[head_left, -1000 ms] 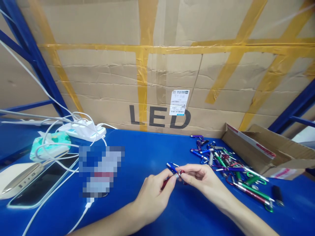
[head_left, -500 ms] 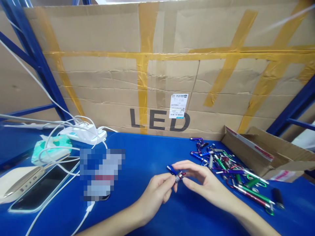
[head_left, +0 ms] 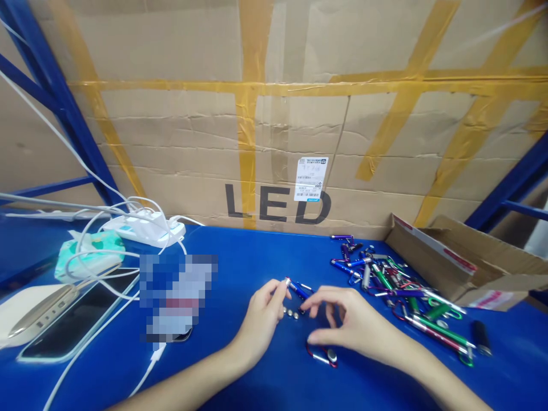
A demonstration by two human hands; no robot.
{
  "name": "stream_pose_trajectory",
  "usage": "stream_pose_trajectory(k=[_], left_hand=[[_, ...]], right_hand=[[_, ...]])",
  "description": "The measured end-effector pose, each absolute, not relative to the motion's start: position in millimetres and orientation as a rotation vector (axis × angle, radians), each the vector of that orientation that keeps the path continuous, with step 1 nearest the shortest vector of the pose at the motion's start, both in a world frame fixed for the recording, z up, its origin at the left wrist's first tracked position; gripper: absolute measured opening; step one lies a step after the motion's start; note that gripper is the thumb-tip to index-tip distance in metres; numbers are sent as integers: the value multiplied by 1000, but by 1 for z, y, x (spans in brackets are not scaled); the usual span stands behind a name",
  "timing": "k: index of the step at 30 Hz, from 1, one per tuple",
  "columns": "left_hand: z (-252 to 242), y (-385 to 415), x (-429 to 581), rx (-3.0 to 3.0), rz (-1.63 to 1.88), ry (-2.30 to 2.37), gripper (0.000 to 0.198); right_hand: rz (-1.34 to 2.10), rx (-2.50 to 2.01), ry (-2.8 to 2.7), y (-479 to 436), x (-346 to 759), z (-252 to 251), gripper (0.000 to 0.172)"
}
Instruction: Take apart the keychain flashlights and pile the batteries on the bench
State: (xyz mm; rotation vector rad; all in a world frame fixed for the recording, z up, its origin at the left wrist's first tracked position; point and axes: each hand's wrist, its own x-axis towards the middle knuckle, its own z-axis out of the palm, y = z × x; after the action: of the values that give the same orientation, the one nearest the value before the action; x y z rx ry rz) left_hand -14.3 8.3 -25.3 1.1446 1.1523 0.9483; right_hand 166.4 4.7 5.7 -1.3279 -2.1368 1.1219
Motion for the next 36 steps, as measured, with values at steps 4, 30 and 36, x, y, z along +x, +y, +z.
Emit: stream_pose_trajectory(k=[4, 30, 36], left_hand=[[-19, 6, -13, 1106, 951, 1136, 40], [-15, -2, -11, 1223, 1033, 1038, 23], [-9, -3, -11, 1221, 1105, 1111, 15]], right_hand=[[1256, -1301, -2344, -1, 171, 9, 24], [1483, -1168, -1585, 0, 149, -7, 51], [1665, -1129, -1401, -1, 142, -14, 63]])
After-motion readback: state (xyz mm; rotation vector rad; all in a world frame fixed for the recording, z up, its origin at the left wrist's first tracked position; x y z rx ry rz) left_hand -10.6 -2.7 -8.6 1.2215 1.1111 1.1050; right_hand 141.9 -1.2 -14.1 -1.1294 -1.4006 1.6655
